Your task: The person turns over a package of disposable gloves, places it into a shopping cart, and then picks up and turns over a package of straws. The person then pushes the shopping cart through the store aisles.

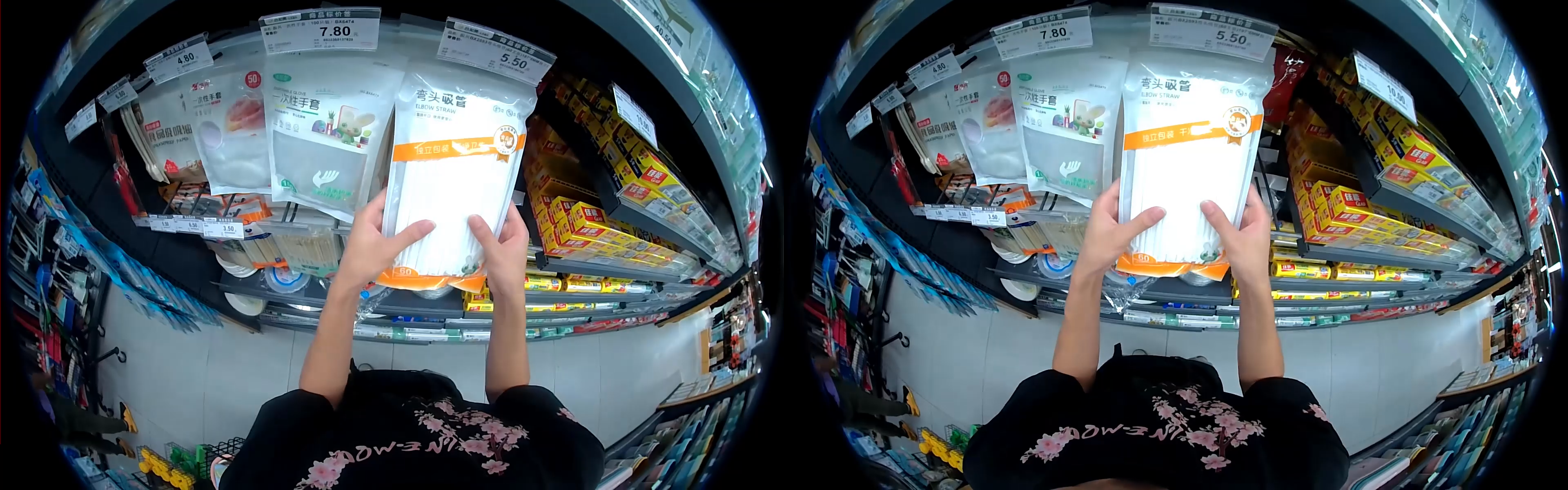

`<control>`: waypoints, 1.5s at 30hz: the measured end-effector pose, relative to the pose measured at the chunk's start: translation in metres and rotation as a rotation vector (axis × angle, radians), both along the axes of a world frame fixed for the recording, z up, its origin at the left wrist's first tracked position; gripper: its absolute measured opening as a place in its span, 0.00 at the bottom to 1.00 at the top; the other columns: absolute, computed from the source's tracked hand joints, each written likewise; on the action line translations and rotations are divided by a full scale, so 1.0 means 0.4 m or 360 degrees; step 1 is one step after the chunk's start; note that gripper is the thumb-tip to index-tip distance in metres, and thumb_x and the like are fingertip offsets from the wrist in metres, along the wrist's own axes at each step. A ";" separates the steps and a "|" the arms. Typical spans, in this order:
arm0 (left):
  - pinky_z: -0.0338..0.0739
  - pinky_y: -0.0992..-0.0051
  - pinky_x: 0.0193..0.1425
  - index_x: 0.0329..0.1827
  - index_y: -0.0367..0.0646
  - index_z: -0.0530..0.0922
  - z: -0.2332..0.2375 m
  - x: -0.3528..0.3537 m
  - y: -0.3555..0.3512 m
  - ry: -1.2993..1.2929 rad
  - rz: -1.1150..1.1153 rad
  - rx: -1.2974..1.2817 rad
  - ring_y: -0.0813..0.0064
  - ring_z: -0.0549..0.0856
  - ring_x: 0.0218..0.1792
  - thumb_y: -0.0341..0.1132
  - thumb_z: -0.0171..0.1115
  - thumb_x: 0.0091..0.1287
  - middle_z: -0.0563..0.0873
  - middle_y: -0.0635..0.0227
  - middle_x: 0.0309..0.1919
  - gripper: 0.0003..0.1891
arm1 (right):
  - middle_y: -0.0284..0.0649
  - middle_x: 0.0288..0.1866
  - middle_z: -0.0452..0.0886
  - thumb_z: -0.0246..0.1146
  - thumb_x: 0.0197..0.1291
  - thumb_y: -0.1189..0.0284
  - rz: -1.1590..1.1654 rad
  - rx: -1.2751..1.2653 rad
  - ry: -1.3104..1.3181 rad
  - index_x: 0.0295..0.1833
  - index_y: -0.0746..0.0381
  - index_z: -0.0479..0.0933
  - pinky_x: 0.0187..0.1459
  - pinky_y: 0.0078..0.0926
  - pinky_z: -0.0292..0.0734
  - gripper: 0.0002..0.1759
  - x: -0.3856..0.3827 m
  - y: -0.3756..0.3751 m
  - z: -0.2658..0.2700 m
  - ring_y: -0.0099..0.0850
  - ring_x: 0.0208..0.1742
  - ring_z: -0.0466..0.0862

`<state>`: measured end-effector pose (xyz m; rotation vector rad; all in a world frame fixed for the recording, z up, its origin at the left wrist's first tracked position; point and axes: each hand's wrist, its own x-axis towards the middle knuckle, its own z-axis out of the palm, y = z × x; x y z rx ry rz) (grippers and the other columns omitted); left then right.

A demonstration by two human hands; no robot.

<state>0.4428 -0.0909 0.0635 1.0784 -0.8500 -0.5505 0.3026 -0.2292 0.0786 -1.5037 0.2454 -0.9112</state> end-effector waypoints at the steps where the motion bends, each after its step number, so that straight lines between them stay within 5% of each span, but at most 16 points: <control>1: 0.85 0.72 0.50 0.62 0.32 0.72 0.004 -0.004 0.006 0.0004 0.0000 -0.0002 0.69 0.88 0.49 0.33 0.73 0.64 0.86 0.53 0.51 0.27 | 0.54 0.53 0.84 0.69 0.64 0.73 -0.0017 0.0010 0.0035 0.65 0.72 0.67 0.48 0.26 0.86 0.29 -0.006 0.005 0.001 0.32 0.51 0.88; 11: 0.84 0.71 0.51 0.62 0.33 0.74 0.040 -0.051 0.073 -0.0159 -0.0010 0.0007 0.68 0.88 0.49 0.38 0.74 0.64 0.86 0.54 0.51 0.28 | 0.55 0.56 0.82 0.72 0.61 0.72 0.0005 -0.0020 -0.0179 0.66 0.72 0.66 0.52 0.28 0.85 0.32 -0.052 0.052 0.012 0.34 0.54 0.86; 23: 0.82 0.69 0.56 0.65 0.33 0.71 -0.076 -0.108 0.170 -0.0057 -0.0075 0.0208 0.66 0.86 0.53 0.34 0.76 0.61 0.84 0.54 0.55 0.32 | 0.49 0.62 0.79 0.70 0.62 0.77 0.0210 0.0196 0.0096 0.69 0.71 0.62 0.62 0.32 0.78 0.34 -0.149 0.144 -0.083 0.33 0.61 0.81; 32: 0.80 0.69 0.58 0.66 0.32 0.69 -0.155 -0.117 0.222 0.0041 -0.0019 0.0186 0.67 0.84 0.55 0.31 0.75 0.60 0.83 0.54 0.56 0.33 | 0.47 0.63 0.78 0.67 0.63 0.79 0.0249 0.0372 0.0270 0.71 0.69 0.61 0.61 0.30 0.78 0.33 -0.140 0.185 -0.153 0.32 0.61 0.81; 36: 0.81 0.67 0.58 0.66 0.32 0.68 -0.102 -0.105 0.217 0.0111 -0.0051 0.0293 0.65 0.85 0.54 0.32 0.75 0.61 0.83 0.54 0.54 0.33 | 0.47 0.63 0.78 0.65 0.65 0.79 0.0245 0.0320 0.0188 0.72 0.69 0.61 0.60 0.30 0.79 0.32 -0.127 0.192 -0.128 0.32 0.60 0.82; 45: 0.82 0.67 0.57 0.75 0.37 0.53 -0.138 -0.119 0.203 0.0021 0.0020 -0.0006 0.63 0.84 0.56 0.31 0.72 0.63 0.80 0.48 0.58 0.43 | 0.49 0.60 0.80 0.67 0.64 0.77 0.0222 0.0345 0.0241 0.70 0.70 0.62 0.57 0.29 0.81 0.32 -0.128 0.177 -0.126 0.32 0.57 0.83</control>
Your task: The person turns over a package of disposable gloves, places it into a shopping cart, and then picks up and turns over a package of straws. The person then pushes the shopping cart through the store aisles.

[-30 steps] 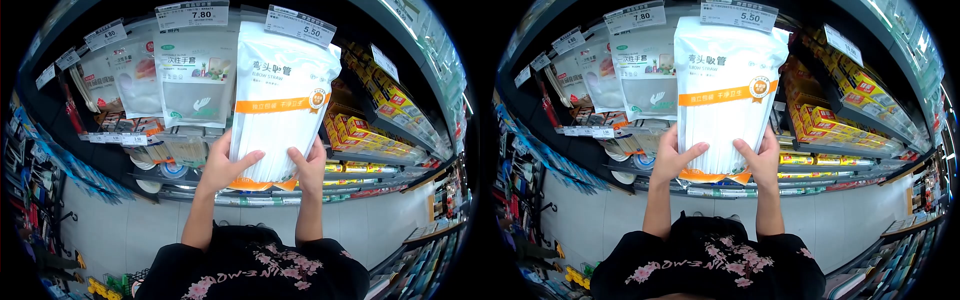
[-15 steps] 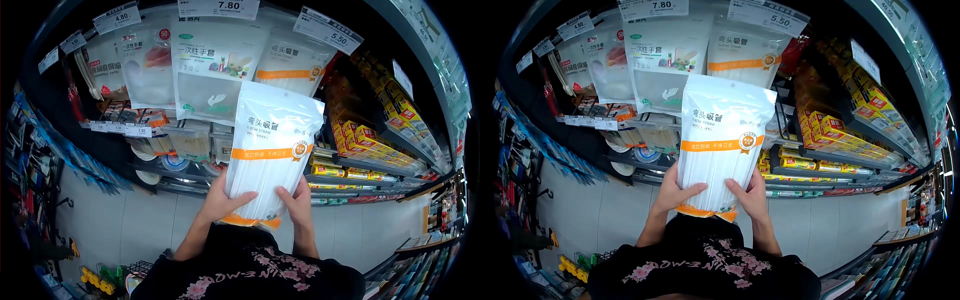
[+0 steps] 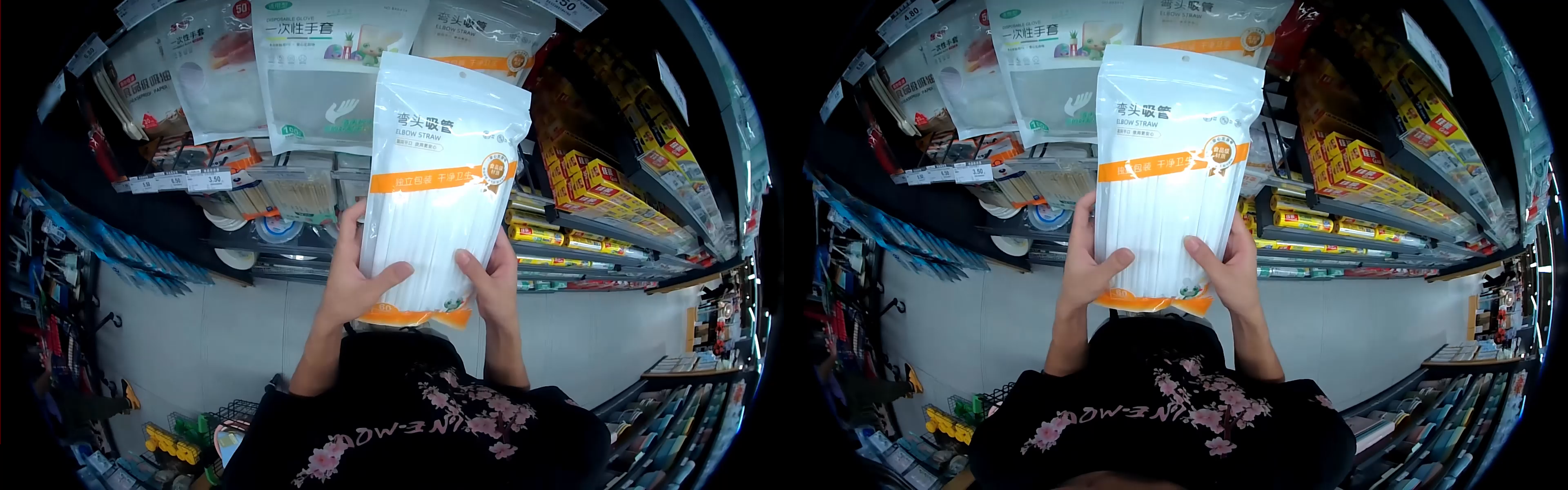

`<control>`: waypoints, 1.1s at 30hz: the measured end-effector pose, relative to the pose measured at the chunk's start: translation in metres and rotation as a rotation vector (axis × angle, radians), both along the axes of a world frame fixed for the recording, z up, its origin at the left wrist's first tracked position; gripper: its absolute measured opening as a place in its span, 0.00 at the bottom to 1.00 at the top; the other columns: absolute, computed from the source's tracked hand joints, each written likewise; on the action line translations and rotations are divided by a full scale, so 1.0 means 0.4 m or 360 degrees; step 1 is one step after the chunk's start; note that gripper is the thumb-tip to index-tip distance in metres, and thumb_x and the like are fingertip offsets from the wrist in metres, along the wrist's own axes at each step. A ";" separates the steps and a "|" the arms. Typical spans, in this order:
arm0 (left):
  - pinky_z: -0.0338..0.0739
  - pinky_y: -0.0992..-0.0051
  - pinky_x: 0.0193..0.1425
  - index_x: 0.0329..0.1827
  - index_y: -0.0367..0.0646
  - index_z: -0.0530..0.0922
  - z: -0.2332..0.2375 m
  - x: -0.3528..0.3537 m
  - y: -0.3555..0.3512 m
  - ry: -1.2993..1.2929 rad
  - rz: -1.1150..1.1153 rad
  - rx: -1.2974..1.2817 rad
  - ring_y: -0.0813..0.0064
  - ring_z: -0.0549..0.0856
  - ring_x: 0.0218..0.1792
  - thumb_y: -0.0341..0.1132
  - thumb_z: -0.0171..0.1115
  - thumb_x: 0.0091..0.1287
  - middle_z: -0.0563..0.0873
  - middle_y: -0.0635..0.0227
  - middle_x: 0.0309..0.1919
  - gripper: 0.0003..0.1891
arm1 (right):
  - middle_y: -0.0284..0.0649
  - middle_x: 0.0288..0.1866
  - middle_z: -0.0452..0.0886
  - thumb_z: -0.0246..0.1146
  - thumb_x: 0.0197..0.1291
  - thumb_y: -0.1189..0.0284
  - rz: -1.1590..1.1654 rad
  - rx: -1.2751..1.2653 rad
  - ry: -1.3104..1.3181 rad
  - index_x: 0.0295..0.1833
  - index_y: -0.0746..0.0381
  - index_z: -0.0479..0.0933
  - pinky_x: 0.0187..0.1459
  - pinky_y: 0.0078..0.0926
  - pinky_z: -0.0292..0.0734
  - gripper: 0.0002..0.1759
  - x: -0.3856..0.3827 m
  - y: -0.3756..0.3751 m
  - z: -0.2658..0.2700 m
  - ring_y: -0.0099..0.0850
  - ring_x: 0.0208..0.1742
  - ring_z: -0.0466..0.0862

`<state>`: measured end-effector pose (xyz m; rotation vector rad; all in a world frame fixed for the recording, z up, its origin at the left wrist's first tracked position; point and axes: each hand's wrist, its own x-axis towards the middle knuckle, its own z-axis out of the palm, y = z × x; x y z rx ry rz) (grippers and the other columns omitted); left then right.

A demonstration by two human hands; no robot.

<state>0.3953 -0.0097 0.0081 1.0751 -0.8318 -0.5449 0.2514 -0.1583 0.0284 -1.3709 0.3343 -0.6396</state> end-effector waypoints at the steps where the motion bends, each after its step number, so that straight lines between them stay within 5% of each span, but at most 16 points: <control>1: 0.82 0.66 0.58 0.76 0.39 0.50 0.002 -0.007 0.000 0.0118 0.0003 -0.0078 0.63 0.84 0.57 0.30 0.72 0.63 0.80 0.47 0.58 0.45 | 0.49 0.60 0.80 0.67 0.64 0.77 -0.0003 -0.0005 0.0018 0.70 0.70 0.62 0.57 0.29 0.81 0.32 -0.002 -0.006 -0.004 0.32 0.57 0.83; 11: 0.83 0.64 0.58 0.79 0.42 0.44 0.001 -0.144 -0.049 -0.0046 0.0345 0.0080 0.60 0.86 0.56 0.19 0.69 0.60 0.82 0.42 0.56 0.49 | 0.51 0.59 0.80 0.68 0.63 0.76 0.0183 -0.0032 0.0029 0.70 0.70 0.62 0.57 0.29 0.81 0.33 -0.078 -0.103 -0.012 0.32 0.57 0.84; 14: 0.81 0.65 0.61 0.78 0.40 0.51 -0.012 -0.208 -0.083 0.0062 0.0360 0.0128 0.62 0.82 0.61 0.18 0.69 0.60 0.77 0.44 0.64 0.46 | 0.50 0.61 0.79 0.66 0.66 0.73 0.0308 -0.0103 0.0072 0.70 0.71 0.63 0.60 0.31 0.79 0.32 -0.129 -0.161 -0.010 0.34 0.59 0.83; 16: 0.76 0.64 0.64 0.76 0.36 0.61 -0.031 -0.253 -0.111 -0.0333 0.0669 0.0406 0.61 0.73 0.71 0.40 0.69 0.68 0.68 0.47 0.71 0.37 | 0.50 0.63 0.78 0.65 0.68 0.66 0.0437 -0.0163 -0.0025 0.71 0.71 0.62 0.62 0.33 0.77 0.33 -0.173 -0.213 -0.037 0.35 0.62 0.81; 17: 0.76 0.64 0.64 0.76 0.36 0.61 -0.037 -0.272 -0.127 -0.0339 0.0688 0.0425 0.61 0.73 0.71 0.40 0.69 0.68 0.68 0.47 0.71 0.37 | 0.51 0.66 0.76 0.63 0.71 0.59 0.0547 -0.0232 -0.0113 0.73 0.72 0.62 0.64 0.36 0.75 0.35 -0.194 -0.234 -0.052 0.37 0.65 0.79; 19: 0.72 0.64 0.66 0.75 0.34 0.63 -0.048 -0.312 -0.155 -0.0844 0.0946 0.0379 0.61 0.69 0.72 0.63 0.55 0.72 0.63 0.50 0.74 0.43 | 0.52 0.72 0.71 0.52 0.72 0.43 0.0858 -0.0311 -0.0287 0.75 0.72 0.62 0.67 0.38 0.71 0.44 -0.221 -0.245 -0.058 0.39 0.70 0.74; 20: 0.72 0.66 0.66 0.76 0.32 0.60 -0.097 -0.352 -0.162 -0.0376 0.0679 0.0269 0.63 0.71 0.69 0.71 0.48 0.68 0.65 0.52 0.73 0.50 | 0.52 0.76 0.67 0.45 0.69 0.34 0.1015 -0.0322 -0.0225 0.75 0.71 0.64 0.69 0.40 0.67 0.50 -0.234 -0.245 -0.045 0.41 0.73 0.71; 21: 0.71 0.68 0.66 0.77 0.30 0.57 -0.099 -0.393 -0.177 0.0087 0.0415 0.0145 0.65 0.74 0.66 0.80 0.40 0.63 0.66 0.54 0.72 0.58 | 0.53 0.76 0.67 0.43 0.71 0.36 0.1091 -0.0399 -0.0269 0.73 0.68 0.68 0.71 0.41 0.63 0.47 -0.236 -0.246 -0.052 0.43 0.75 0.69; 24: 0.71 0.63 0.69 0.79 0.32 0.54 -0.084 -0.484 -0.208 0.0469 0.0456 0.0006 0.63 0.73 0.68 0.87 0.38 0.50 0.68 0.52 0.72 0.68 | 0.52 0.77 0.66 0.43 0.73 0.39 0.1158 -0.0688 -0.0280 0.71 0.65 0.72 0.73 0.41 0.60 0.42 -0.280 -0.263 -0.025 0.44 0.76 0.67; 30: 0.69 0.54 0.73 0.81 0.38 0.50 -0.082 -0.597 -0.214 0.0846 0.0710 -0.0264 0.54 0.70 0.73 0.83 0.36 0.58 0.63 0.50 0.77 0.61 | 0.51 0.75 0.69 0.62 0.71 0.63 0.1328 -0.0644 -0.0212 0.66 0.66 0.76 0.70 0.37 0.65 0.24 -0.355 -0.321 -0.042 0.40 0.73 0.70; 31: 0.71 0.55 0.72 0.81 0.39 0.52 -0.096 -0.610 -0.218 0.0908 0.0825 -0.0367 0.55 0.71 0.71 0.82 0.38 0.60 0.64 0.52 0.76 0.59 | 0.50 0.72 0.71 0.64 0.68 0.68 0.1044 -0.0676 -0.0265 0.67 0.66 0.75 0.70 0.36 0.66 0.24 -0.361 -0.326 -0.078 0.40 0.72 0.72; 32: 0.72 0.54 0.71 0.81 0.41 0.53 -0.154 -0.602 -0.219 0.1107 0.0113 -0.1436 0.55 0.72 0.71 0.79 0.39 0.65 0.65 0.53 0.76 0.54 | 0.50 0.70 0.74 0.65 0.66 0.73 0.0755 -0.0706 -0.0318 0.67 0.67 0.74 0.69 0.36 0.68 0.25 -0.367 -0.331 -0.096 0.39 0.71 0.73; 33: 0.72 0.54 0.71 0.81 0.41 0.53 -0.146 -0.614 -0.220 0.1100 0.0131 -0.1437 0.55 0.72 0.71 0.79 0.39 0.65 0.65 0.53 0.76 0.54 | 0.50 0.70 0.74 0.65 0.66 0.73 0.0772 -0.0698 -0.0321 0.67 0.67 0.74 0.69 0.36 0.68 0.25 -0.372 -0.327 -0.088 0.39 0.71 0.73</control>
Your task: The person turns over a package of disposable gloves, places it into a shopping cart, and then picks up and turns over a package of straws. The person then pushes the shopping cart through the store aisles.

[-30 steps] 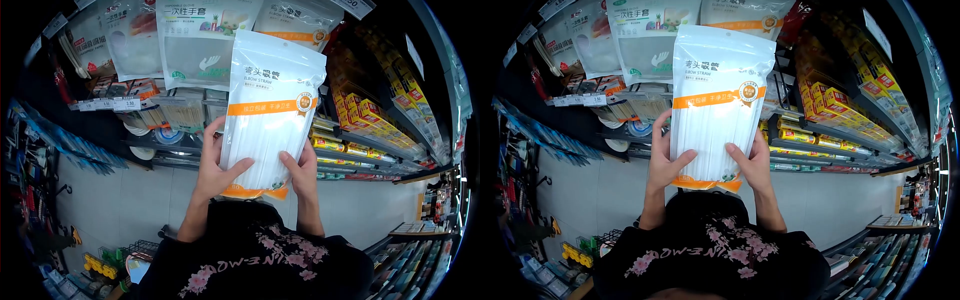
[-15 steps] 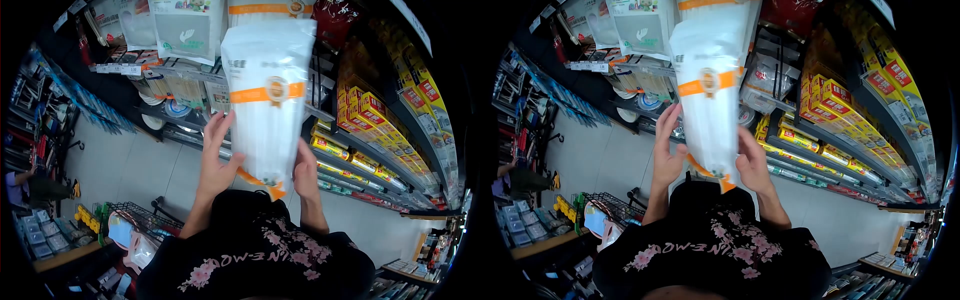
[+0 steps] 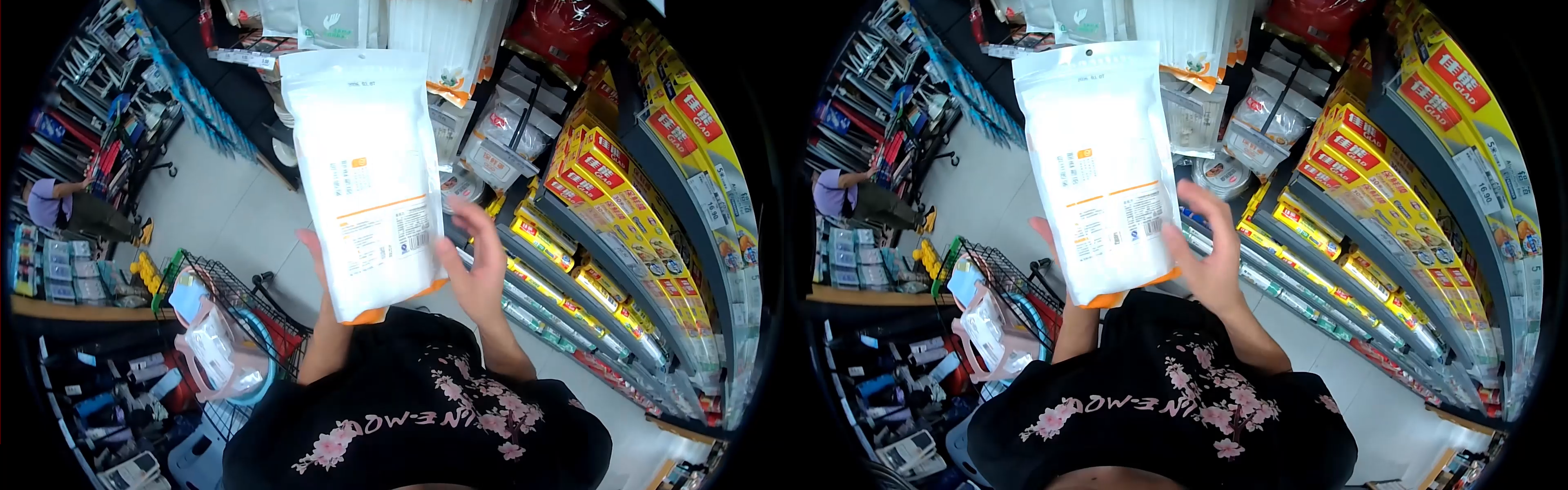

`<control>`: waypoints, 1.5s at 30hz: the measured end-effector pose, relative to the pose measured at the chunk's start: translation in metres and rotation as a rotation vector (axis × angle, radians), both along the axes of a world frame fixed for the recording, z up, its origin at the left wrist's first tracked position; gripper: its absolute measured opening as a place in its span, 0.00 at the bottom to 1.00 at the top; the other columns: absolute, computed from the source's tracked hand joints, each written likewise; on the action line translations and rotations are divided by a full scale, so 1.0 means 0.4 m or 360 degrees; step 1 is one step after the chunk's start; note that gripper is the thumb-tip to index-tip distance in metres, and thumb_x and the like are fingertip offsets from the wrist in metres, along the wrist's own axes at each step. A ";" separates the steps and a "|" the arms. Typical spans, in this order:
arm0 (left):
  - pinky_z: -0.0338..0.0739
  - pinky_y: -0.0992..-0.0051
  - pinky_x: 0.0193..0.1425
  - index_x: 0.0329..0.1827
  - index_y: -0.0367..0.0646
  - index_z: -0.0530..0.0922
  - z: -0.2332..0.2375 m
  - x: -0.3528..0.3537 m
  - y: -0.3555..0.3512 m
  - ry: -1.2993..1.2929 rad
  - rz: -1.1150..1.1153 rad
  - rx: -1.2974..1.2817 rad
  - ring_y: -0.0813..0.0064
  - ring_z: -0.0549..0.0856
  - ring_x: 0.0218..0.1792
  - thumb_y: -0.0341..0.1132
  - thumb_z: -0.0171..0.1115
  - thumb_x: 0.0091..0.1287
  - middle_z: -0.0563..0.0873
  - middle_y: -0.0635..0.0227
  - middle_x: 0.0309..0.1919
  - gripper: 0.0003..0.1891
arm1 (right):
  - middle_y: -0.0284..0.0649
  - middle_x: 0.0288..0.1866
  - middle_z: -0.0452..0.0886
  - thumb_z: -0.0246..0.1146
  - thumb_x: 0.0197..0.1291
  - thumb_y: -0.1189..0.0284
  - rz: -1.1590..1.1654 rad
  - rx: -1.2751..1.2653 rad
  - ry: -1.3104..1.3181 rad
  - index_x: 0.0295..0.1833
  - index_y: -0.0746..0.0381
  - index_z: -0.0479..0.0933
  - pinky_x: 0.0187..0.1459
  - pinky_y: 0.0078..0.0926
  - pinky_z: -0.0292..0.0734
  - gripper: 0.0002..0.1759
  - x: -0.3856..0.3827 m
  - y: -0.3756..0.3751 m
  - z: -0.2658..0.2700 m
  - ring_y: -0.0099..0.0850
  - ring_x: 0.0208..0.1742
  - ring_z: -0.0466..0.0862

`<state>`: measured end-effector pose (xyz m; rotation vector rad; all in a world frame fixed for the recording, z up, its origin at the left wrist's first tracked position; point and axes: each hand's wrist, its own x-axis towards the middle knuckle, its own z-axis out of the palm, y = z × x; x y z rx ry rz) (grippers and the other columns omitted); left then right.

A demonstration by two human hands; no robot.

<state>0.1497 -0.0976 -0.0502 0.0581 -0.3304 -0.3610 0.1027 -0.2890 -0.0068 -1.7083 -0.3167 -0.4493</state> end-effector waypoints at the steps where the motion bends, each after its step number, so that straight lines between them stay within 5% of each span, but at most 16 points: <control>1: 0.72 0.54 0.71 0.81 0.43 0.52 0.013 -0.016 -0.001 -0.0024 -0.0014 -0.0035 0.53 0.71 0.72 0.78 0.39 0.65 0.63 0.53 0.77 0.53 | 0.50 0.67 0.76 0.66 0.65 0.74 -0.0097 0.0195 0.0094 0.69 0.68 0.71 0.69 0.36 0.68 0.27 0.001 0.010 0.015 0.38 0.71 0.73; 3: 0.73 0.55 0.71 0.82 0.43 0.51 0.019 -0.040 -0.010 -0.0025 -0.0011 -0.0018 0.52 0.71 0.72 0.76 0.41 0.66 0.62 0.51 0.77 0.52 | 0.50 0.63 0.79 0.66 0.66 0.75 -0.0044 0.0631 0.0325 0.72 0.69 0.65 0.70 0.35 0.68 0.31 0.000 0.008 0.019 0.34 0.68 0.75; 8: 0.75 0.56 0.69 0.80 0.37 0.54 0.040 -0.090 -0.051 -0.0008 -0.0262 -0.0139 0.52 0.73 0.70 0.74 0.40 0.69 0.64 0.46 0.76 0.51 | 0.47 0.61 0.81 0.64 0.68 0.75 0.0376 0.0721 0.0574 0.69 0.70 0.68 0.63 0.29 0.75 0.26 -0.044 -0.032 0.016 0.29 0.61 0.80; 12: 0.81 0.63 0.63 0.77 0.32 0.58 0.069 -0.087 -0.055 0.0153 -0.0183 0.0531 0.58 0.83 0.61 0.62 0.37 0.78 0.74 0.45 0.68 0.40 | 0.46 0.55 0.84 0.66 0.67 0.75 0.0170 0.0871 0.0625 0.65 0.71 0.69 0.51 0.24 0.82 0.25 -0.070 -0.056 0.036 0.26 0.51 0.86; 14: 0.83 0.67 0.60 0.73 0.31 0.63 0.076 -0.073 -0.050 -0.0116 0.0262 0.1496 0.64 0.86 0.56 0.60 0.35 0.80 0.80 0.49 0.63 0.37 | 0.47 0.54 0.84 0.67 0.66 0.75 0.0078 0.0869 0.0601 0.65 0.71 0.70 0.50 0.25 0.83 0.25 -0.085 -0.074 0.053 0.28 0.50 0.87; 15: 0.84 0.70 0.56 0.69 0.31 0.68 0.089 -0.078 -0.064 -0.0030 0.0280 0.1224 0.69 0.87 0.53 0.51 0.46 0.80 0.83 0.52 0.58 0.29 | 0.48 0.54 0.84 0.67 0.65 0.76 0.0016 0.0837 0.0546 0.64 0.71 0.70 0.50 0.25 0.84 0.25 -0.091 -0.076 0.055 0.29 0.49 0.87; 16: 0.84 0.70 0.56 0.69 0.31 0.68 0.096 -0.080 -0.066 -0.0033 0.0257 0.1222 0.69 0.87 0.53 0.51 0.46 0.80 0.83 0.52 0.58 0.29 | 0.48 0.54 0.84 0.67 0.65 0.76 -0.0007 0.0839 0.0545 0.64 0.71 0.70 0.50 0.25 0.84 0.25 -0.096 -0.081 0.056 0.29 0.49 0.87; 18: 0.85 0.73 0.52 0.67 0.30 0.69 0.108 -0.083 -0.065 -0.0393 0.0378 0.1623 0.70 0.88 0.50 0.37 0.59 0.75 0.84 0.51 0.55 0.23 | 0.49 0.54 0.84 0.68 0.64 0.76 -0.0015 0.0811 0.0537 0.65 0.71 0.69 0.51 0.25 0.84 0.26 -0.108 -0.089 0.056 0.29 0.50 0.87; 21: 0.85 0.74 0.50 0.65 0.29 0.70 0.154 -0.086 -0.097 -0.0363 0.0335 0.1716 0.70 0.88 0.48 0.26 0.66 0.68 0.86 0.50 0.53 0.24 | 0.49 0.55 0.83 0.68 0.64 0.76 -0.0076 0.0829 0.0523 0.65 0.71 0.68 0.51 0.25 0.84 0.27 -0.118 -0.094 0.056 0.29 0.51 0.87; 37: 0.85 0.75 0.49 0.64 0.28 0.71 0.153 -0.029 -0.106 -0.0513 0.0190 0.1786 0.72 0.88 0.47 0.25 0.66 0.67 0.86 0.52 0.51 0.24 | 0.49 0.59 0.81 0.67 0.64 0.78 -0.0157 0.0771 0.0492 0.69 0.71 0.66 0.55 0.27 0.82 0.30 -0.101 -0.112 0.049 0.31 0.56 0.84; 45: 0.81 0.74 0.53 0.62 0.29 0.75 0.151 -0.017 -0.026 -0.0504 0.0632 0.1976 0.74 0.86 0.49 0.25 0.69 0.65 0.87 0.57 0.50 0.23 | 0.51 0.68 0.69 0.70 0.59 0.79 -0.0345 0.0625 0.0315 0.75 0.67 0.54 0.68 0.36 0.69 0.43 -0.008 -0.048 0.001 0.36 0.69 0.72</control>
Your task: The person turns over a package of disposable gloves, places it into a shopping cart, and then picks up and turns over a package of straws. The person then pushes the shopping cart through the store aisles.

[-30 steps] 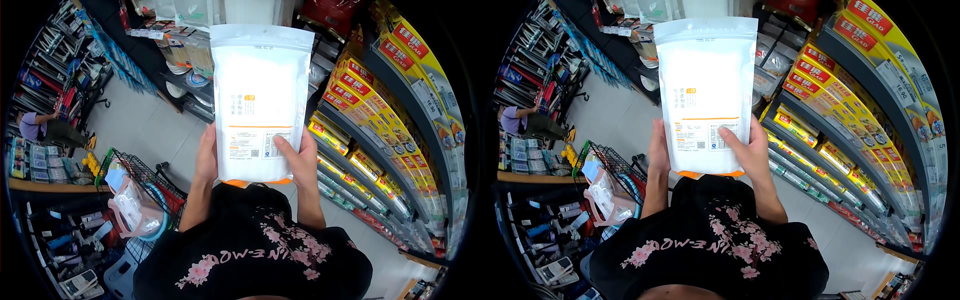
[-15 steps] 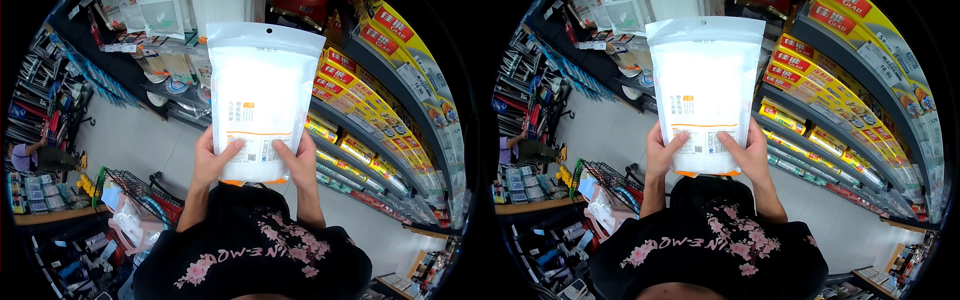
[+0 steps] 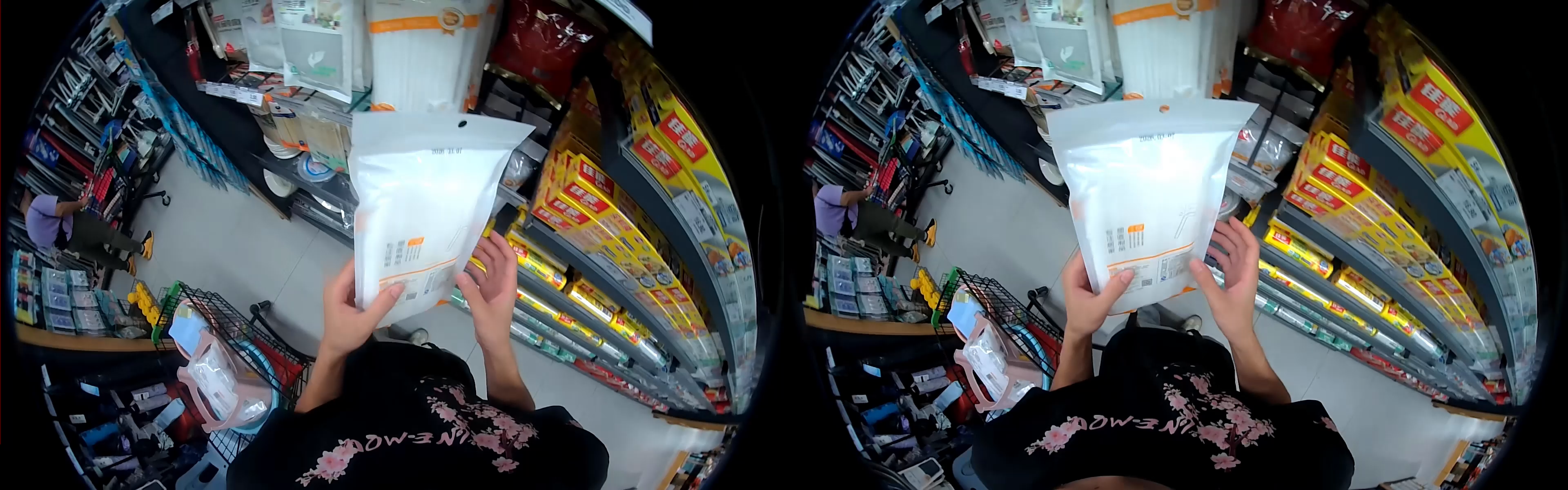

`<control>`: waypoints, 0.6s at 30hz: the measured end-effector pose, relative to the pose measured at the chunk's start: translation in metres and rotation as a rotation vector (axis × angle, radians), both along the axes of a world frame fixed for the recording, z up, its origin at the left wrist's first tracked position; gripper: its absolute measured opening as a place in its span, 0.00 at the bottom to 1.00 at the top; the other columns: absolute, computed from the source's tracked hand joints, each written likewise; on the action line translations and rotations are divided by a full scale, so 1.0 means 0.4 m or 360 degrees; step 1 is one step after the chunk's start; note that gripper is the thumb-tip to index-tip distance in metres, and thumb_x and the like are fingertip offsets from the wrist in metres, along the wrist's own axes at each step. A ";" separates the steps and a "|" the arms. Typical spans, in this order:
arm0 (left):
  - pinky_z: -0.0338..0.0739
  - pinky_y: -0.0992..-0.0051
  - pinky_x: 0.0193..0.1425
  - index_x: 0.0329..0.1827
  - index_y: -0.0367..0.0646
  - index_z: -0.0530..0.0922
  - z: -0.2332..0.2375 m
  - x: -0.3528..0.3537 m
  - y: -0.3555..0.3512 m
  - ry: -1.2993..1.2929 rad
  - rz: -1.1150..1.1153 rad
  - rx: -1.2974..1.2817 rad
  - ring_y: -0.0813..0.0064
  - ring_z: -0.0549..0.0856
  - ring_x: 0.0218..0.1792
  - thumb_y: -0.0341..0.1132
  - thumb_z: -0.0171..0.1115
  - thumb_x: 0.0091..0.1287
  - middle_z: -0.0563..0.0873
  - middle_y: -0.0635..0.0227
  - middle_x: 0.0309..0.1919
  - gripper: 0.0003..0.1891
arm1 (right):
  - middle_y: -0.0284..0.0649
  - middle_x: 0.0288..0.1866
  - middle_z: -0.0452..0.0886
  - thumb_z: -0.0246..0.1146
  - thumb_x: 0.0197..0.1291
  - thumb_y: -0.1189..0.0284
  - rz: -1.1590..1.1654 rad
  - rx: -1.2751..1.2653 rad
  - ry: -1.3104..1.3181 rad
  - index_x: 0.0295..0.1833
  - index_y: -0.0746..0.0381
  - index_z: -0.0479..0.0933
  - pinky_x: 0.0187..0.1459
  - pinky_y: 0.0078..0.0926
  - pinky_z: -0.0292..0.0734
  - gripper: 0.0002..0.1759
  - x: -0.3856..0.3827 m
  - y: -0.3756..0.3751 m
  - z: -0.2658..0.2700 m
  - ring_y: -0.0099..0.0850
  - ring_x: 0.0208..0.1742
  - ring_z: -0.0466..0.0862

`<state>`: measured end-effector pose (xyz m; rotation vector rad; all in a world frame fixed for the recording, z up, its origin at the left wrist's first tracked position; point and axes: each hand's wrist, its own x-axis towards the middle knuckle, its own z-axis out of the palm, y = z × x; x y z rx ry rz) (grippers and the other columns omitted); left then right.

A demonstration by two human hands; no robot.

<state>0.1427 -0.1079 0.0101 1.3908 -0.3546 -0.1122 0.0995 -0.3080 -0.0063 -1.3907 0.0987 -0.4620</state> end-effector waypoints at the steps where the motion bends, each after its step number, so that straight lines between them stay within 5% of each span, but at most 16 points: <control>1: 0.81 0.74 0.53 0.62 0.29 0.75 -0.006 -0.002 0.014 -0.0009 0.0061 0.0021 0.74 0.86 0.48 0.25 0.70 0.64 0.87 0.57 0.49 0.23 | 0.51 0.69 0.68 0.71 0.58 0.79 -0.0080 -0.0061 0.0014 0.75 0.67 0.54 0.68 0.36 0.68 0.43 0.005 0.012 -0.011 0.37 0.69 0.71; 9: 0.81 0.73 0.53 0.61 0.32 0.78 -0.026 0.050 0.086 -0.0199 0.0315 0.0314 0.73 0.87 0.47 0.26 0.72 0.61 0.88 0.58 0.48 0.24 | 0.45 0.68 0.68 0.69 0.61 0.77 -0.0176 -0.0436 0.0019 0.68 0.66 0.65 0.68 0.35 0.67 0.32 0.076 0.122 -0.053 0.34 0.70 0.69; 11: 0.81 0.72 0.53 0.62 0.35 0.79 -0.034 0.071 0.095 -0.0504 0.0420 0.0555 0.65 0.89 0.45 0.25 0.74 0.59 0.88 0.56 0.48 0.26 | 0.44 0.68 0.68 0.69 0.61 0.77 -0.0177 -0.0495 -0.0072 0.67 0.67 0.66 0.67 0.35 0.67 0.31 0.089 0.151 -0.051 0.33 0.69 0.70; 13: 0.81 0.69 0.54 0.62 0.37 0.80 -0.021 0.095 0.094 -0.0643 0.0390 0.0541 0.60 0.88 0.46 0.27 0.75 0.57 0.87 0.54 0.50 0.27 | 0.45 0.65 0.67 0.69 0.60 0.79 0.0137 -0.0362 -0.0125 0.68 0.68 0.65 0.66 0.33 0.69 0.32 0.100 0.177 -0.044 0.33 0.67 0.71; 18: 0.77 0.60 0.59 0.62 0.39 0.81 0.025 0.137 0.120 -0.0981 -0.0021 0.0597 0.53 0.82 0.55 0.40 0.75 0.53 0.82 0.52 0.62 0.31 | 0.47 0.75 0.62 0.78 0.54 0.52 0.0385 0.0099 -0.0136 0.76 0.69 0.53 0.74 0.43 0.58 0.56 0.102 0.210 -0.033 0.39 0.75 0.65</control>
